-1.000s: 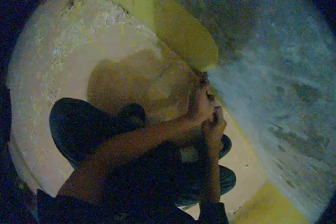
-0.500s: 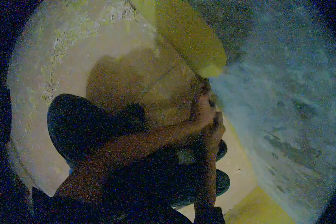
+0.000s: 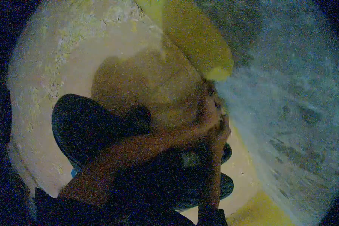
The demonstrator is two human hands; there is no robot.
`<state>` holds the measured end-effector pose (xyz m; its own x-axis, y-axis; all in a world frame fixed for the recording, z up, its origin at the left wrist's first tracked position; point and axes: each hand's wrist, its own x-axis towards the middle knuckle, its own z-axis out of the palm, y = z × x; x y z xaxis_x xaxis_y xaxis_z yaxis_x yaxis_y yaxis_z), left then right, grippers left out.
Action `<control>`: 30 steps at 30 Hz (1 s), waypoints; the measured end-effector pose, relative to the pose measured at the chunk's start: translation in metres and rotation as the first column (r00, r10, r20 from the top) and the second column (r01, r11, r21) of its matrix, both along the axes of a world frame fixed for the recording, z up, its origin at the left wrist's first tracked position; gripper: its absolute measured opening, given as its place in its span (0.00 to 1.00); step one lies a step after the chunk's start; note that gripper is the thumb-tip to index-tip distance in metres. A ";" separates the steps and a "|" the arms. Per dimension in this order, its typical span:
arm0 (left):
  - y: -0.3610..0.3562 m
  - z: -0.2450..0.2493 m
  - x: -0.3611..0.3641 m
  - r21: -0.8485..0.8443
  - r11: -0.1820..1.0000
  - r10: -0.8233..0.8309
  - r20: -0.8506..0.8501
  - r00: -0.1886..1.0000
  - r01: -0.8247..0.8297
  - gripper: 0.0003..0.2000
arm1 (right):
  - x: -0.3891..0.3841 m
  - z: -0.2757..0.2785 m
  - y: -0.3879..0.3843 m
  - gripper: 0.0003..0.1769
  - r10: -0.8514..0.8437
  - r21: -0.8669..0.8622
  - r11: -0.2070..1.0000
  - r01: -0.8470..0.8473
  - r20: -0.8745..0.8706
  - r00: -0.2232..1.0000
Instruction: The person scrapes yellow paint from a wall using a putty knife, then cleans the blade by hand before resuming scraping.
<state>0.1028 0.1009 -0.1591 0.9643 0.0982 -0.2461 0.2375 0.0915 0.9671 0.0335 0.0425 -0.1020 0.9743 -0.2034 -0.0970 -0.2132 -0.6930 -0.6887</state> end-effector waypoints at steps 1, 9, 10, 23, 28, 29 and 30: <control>-0.002 -0.003 0.000 -0.318 0.943 -0.183 -0.252 0.950 0.097 0.35 | 0.000 -0.003 0.003 0.09 0.005 0.060 0.998 -0.007 0.036 0.999; 0.008 0.016 -0.015 0.147 0.983 0.081 0.191 0.978 -0.111 0.30 | -0.011 -0.009 -0.006 0.12 0.002 -0.062 0.998 -0.003 -0.008 1.000; 0.018 0.020 -0.015 0.072 0.997 -0.008 0.192 0.981 -0.006 0.29 | -0.017 -0.005 -0.007 0.12 -0.003 -0.059 0.998 0.003 -0.013 1.000; 0.004 0.014 -0.010 0.354 0.872 0.178 0.416 0.892 -0.339 0.23 | -0.003 -0.003 -0.006 0.16 0.007 -0.071 0.997 -0.011 -0.054 0.998; -0.006 0.005 -0.020 0.260 0.935 0.165 0.281 0.946 -0.240 0.28 | -0.016 0.006 -0.005 0.14 -0.099 -0.045 0.994 0.096 -0.088 0.991; -0.013 -0.009 -0.015 0.264 0.933 0.168 0.278 0.946 -0.243 0.28 | -0.009 0.004 0.000 0.14 -0.096 -0.043 0.995 0.092 -0.092 0.991; -0.016 -0.015 -0.012 0.264 0.949 0.107 0.236 0.966 -0.170 0.31 | -0.005 0.004 0.005 0.14 -0.040 -0.043 0.998 0.038 -0.050 0.998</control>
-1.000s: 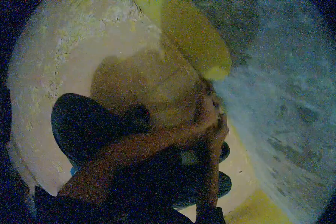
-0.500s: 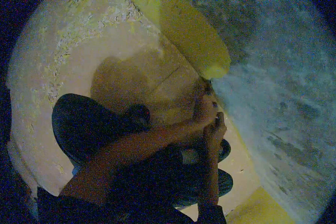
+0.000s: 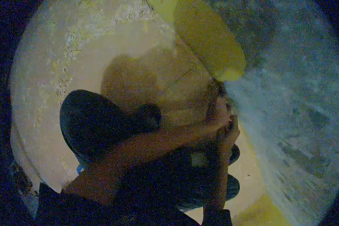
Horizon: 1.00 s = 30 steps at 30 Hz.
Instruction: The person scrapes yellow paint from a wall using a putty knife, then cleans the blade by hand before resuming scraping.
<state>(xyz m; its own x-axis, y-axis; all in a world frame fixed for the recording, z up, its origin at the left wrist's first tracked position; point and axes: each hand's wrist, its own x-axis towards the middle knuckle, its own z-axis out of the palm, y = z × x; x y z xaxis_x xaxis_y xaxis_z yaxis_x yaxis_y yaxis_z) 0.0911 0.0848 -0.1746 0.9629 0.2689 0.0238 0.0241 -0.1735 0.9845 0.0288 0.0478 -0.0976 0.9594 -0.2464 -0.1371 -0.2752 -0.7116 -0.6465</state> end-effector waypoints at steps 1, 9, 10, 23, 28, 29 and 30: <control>-0.004 -0.004 -0.003 -0.011 0.998 -0.069 -0.043 0.997 0.068 0.33 | -0.001 0.001 0.002 0.15 0.054 -0.004 0.999 -0.053 0.039 0.998; 0.019 0.018 -0.003 -0.278 0.952 -0.178 -0.164 0.970 0.128 0.30 | -0.009 -0.001 -0.005 0.13 0.033 -0.073 0.997 -0.033 0.001 0.999; 0.022 0.017 0.002 -0.452 0.856 -0.377 -0.217 0.901 0.249 0.29 | -0.006 0.001 -0.002 0.12 0.078 -0.017 0.997 -0.078 0.028 0.997; 0.037 0.007 0.015 -0.429 0.883 -0.367 -0.377 0.850 0.191 0.20 | 0.016 0.000 -0.003 0.18 0.099 -0.142 0.985 -0.095 0.017 0.995; 0.062 0.047 -0.001 -0.376 0.856 -0.345 0.097 0.934 0.355 0.29 | 0.000 0.030 -0.001 0.16 0.170 -0.106 0.980 -0.171 -0.017 0.985; 0.054 0.043 -0.004 -0.367 0.848 -0.351 0.150 0.924 0.382 0.29 | -0.007 0.031 -0.003 0.17 0.188 -0.024 0.982 -0.188 -0.011 0.982; 0.043 0.023 -0.003 -0.108 0.940 -0.317 0.071 0.946 0.323 0.29 | -0.012 0.034 -0.002 0.17 0.184 -0.041 0.982 -0.182 0.041 0.982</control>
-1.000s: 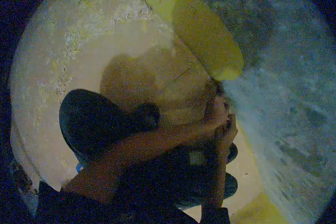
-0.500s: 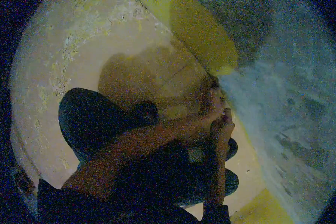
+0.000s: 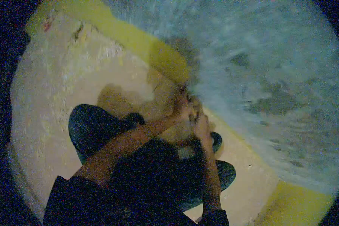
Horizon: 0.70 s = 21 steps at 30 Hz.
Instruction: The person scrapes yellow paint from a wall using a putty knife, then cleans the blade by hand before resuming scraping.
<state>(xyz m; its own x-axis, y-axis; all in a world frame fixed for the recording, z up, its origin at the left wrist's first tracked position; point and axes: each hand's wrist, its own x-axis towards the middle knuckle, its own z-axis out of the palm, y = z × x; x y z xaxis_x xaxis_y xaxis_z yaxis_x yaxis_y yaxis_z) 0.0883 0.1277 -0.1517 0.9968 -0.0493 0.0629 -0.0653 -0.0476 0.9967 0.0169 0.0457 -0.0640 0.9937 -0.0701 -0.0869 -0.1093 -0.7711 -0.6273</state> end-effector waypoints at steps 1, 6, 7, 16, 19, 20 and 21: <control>-0.003 -0.007 0.002 0.277 0.957 0.084 0.029 0.996 -0.089 0.30 | -0.004 0.002 0.002 0.18 -0.013 0.000 1.000 0.013 0.022 1.000; 0.029 0.012 -0.009 0.191 0.978 0.052 0.160 0.986 -0.082 0.30 | -0.029 -0.006 0.002 0.18 -0.025 0.042 0.999 0.019 0.138 0.990; 0.040 0.032 -0.019 0.077 0.994 0.056 0.190 0.980 -0.072 0.28 | -0.037 0.002 0.009 0.19 -0.048 -0.031 0.998 0.050 0.073 0.996; 0.080 -0.026 0.004 -0.287 0.957 0.057 0.058 0.997 -0.038 0.05 | -0.058 -0.059 0.011 0.23 0.038 -0.104 0.995 -0.008 0.290 0.956; 0.084 0.012 -0.002 -0.312 0.948 0.086 0.045 0.995 -0.068 0.05 | -0.057 -0.047 0.005 0.25 0.071 -0.055 0.997 -0.056 0.327 0.942; 0.089 0.029 -0.012 -0.368 0.929 0.048 0.002 0.999 -0.044 0.07 | -0.060 -0.028 0.004 0.27 0.092 0.025 0.995 -0.097 0.166 0.982; 0.095 0.044 -0.016 -0.347 0.937 0.048 0.001 0.999 -0.045 0.07 | -0.056 -0.021 0.001 0.27 0.089 0.048 0.994 -0.098 0.166 0.982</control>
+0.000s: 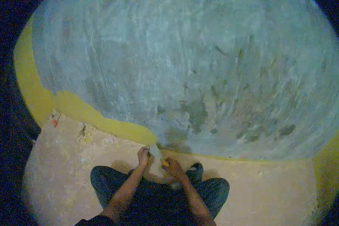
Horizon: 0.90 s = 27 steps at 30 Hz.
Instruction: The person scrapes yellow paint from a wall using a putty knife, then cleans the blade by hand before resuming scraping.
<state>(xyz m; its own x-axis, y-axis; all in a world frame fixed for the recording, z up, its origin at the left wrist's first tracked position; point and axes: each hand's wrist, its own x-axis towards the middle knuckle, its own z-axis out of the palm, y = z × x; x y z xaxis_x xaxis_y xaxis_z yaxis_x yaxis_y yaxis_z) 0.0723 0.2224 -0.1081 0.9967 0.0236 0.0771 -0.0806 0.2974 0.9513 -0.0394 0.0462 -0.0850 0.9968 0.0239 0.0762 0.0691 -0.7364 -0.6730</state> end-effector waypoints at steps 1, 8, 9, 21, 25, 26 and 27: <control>0.005 0.014 -0.001 -0.005 0.999 -0.042 -0.045 0.998 0.041 0.11 | 0.001 0.002 -0.005 0.27 -0.035 0.199 0.978 0.056 -0.108 0.994; 0.029 0.122 -0.033 -0.762 0.510 -0.563 0.055 0.825 0.399 0.45 | -0.006 0.065 0.003 0.20 -0.156 0.512 0.853 0.100 0.067 0.985; 0.026 0.128 -0.035 -0.766 0.455 -0.615 0.098 0.782 0.454 0.46 | -0.011 0.077 0.000 0.20 -0.112 0.666 0.740 0.099 -0.023 0.993; 0.024 0.132 -0.031 -0.808 0.473 -0.550 0.039 0.834 0.350 0.55 | -0.016 0.054 0.051 0.15 0.063 0.543 0.821 -0.177 0.223 0.973; 0.027 0.129 -0.023 -0.798 0.496 -0.512 0.050 0.858 0.342 0.57 | -0.024 0.066 0.066 0.15 0.077 0.539 0.823 -0.177 0.203 0.976; 0.027 0.130 -0.022 -0.810 0.492 -0.485 0.049 0.873 0.319 0.58 | -0.026 0.066 0.069 0.14 0.094 0.561 0.802 -0.205 0.220 0.971; 0.026 0.133 -0.023 -0.821 0.488 -0.458 0.048 0.888 0.296 0.58 | -0.028 0.066 0.072 0.14 0.111 0.580 0.780 -0.233 0.238 0.965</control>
